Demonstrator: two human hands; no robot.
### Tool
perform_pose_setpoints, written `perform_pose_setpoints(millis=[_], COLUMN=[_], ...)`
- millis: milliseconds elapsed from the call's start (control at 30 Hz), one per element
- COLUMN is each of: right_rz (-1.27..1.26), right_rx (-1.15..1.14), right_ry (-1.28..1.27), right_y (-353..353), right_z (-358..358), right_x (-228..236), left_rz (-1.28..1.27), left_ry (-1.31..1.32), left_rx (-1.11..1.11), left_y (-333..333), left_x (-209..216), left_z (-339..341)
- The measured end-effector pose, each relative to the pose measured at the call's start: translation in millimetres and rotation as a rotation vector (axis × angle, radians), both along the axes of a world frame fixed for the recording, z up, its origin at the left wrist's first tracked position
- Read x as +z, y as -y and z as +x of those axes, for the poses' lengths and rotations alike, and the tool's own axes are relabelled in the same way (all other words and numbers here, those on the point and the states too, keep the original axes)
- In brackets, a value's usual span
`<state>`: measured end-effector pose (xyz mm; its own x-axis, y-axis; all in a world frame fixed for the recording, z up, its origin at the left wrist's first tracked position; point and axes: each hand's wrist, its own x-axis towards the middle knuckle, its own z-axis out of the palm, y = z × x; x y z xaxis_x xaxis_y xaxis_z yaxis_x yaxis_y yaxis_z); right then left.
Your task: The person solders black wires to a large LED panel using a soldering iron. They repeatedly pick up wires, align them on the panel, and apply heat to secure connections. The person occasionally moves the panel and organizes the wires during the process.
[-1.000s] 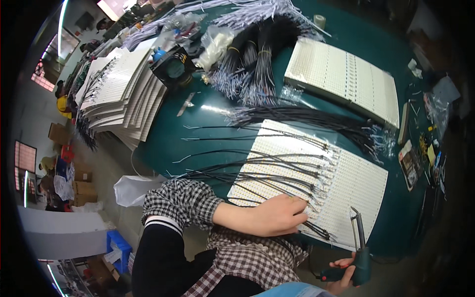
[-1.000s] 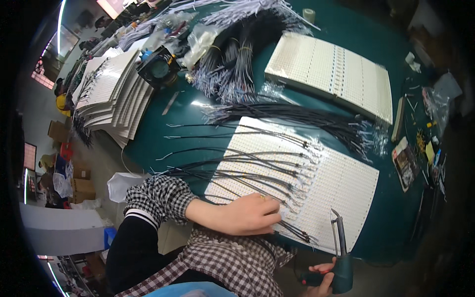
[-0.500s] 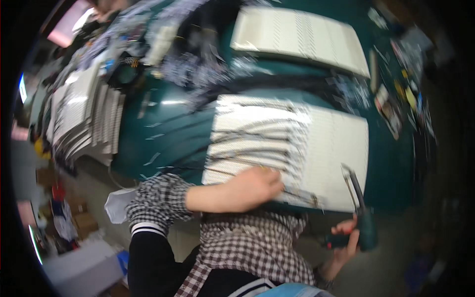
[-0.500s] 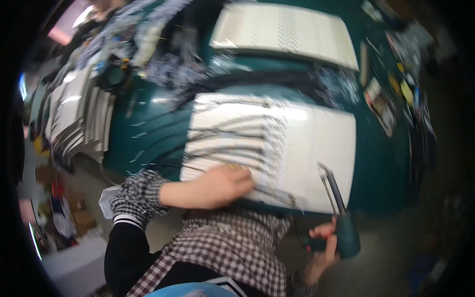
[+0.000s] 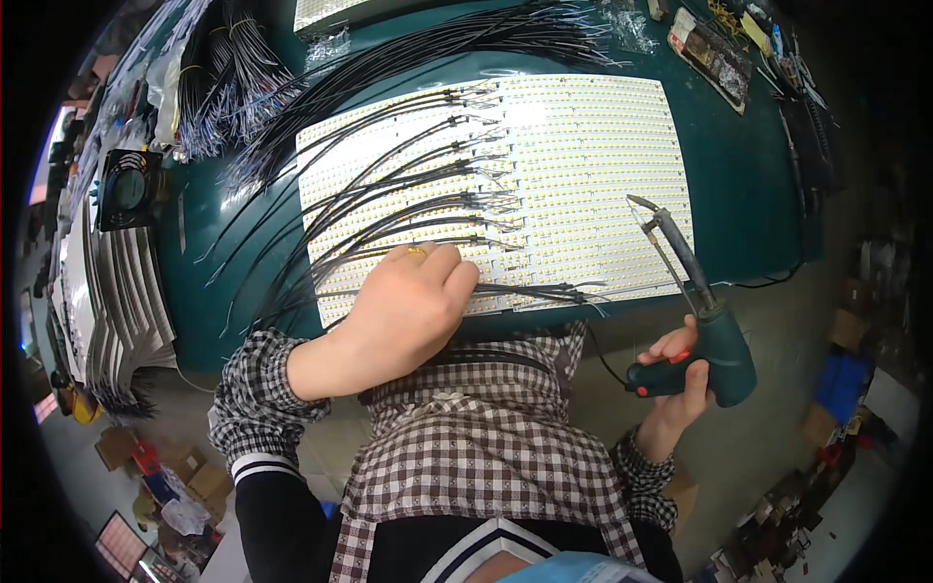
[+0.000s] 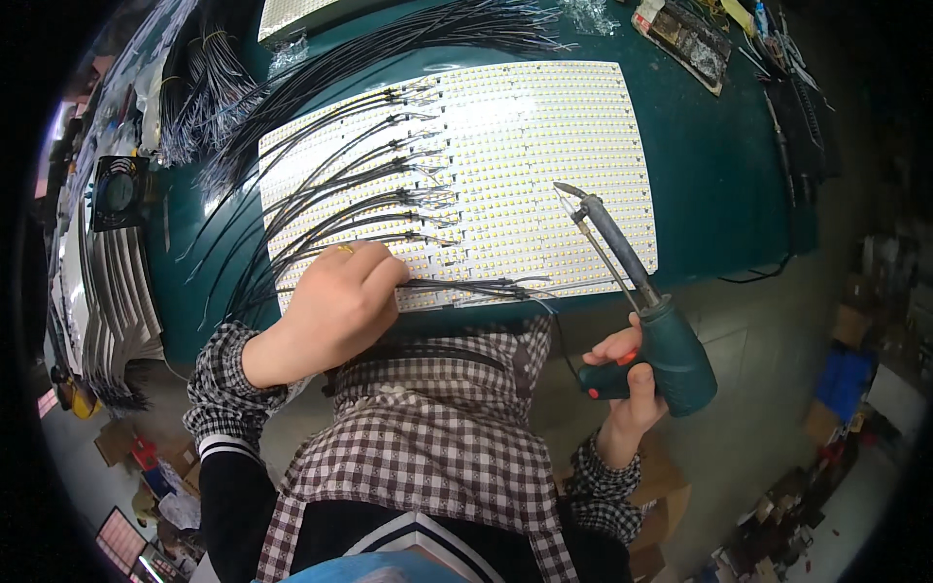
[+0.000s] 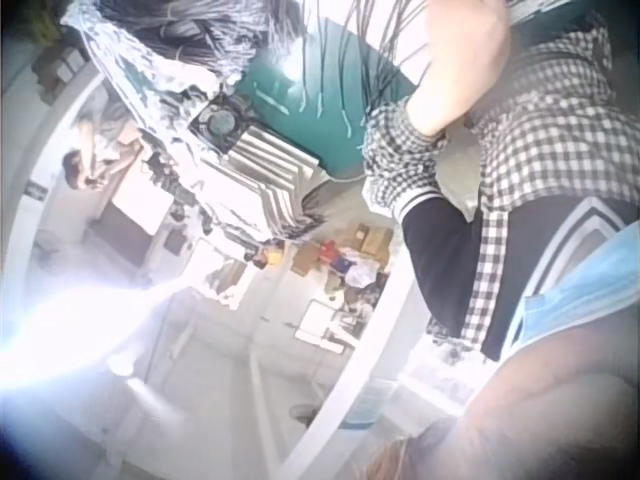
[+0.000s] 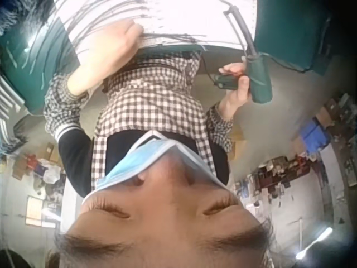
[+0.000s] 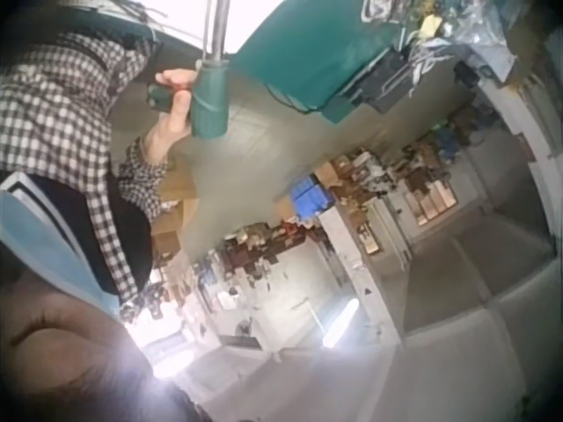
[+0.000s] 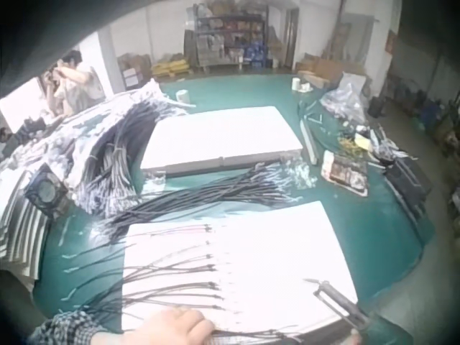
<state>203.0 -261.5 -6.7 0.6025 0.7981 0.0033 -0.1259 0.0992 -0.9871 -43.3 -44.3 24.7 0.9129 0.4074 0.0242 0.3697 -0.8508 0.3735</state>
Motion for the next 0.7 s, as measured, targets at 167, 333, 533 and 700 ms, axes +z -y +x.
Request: perform_pose_setpoints(millis=[167, 333, 533, 700], right_rz=[0.003, 0.053, 0.067, 0.083], right_rx=[0.016, -0.048, -0.102, -0.055], right_ry=[0.014, -0.013, -0.021, 0.031], right_y=[-2, -3, 1, 5], right_z=[3, 3, 7, 13], right_x=[1, 0, -5, 0], left_rz=[-0.051, -0.147, -0.045, 0.056], left_ry=[0.082, 0.107, -0.128, -0.194], left_rx=[0.125, 0.078, -0.054, -0.135], left_y=[-16, -16, -7, 1], left_x=[12, 5, 6, 6], left_z=[1, 2, 3, 8])
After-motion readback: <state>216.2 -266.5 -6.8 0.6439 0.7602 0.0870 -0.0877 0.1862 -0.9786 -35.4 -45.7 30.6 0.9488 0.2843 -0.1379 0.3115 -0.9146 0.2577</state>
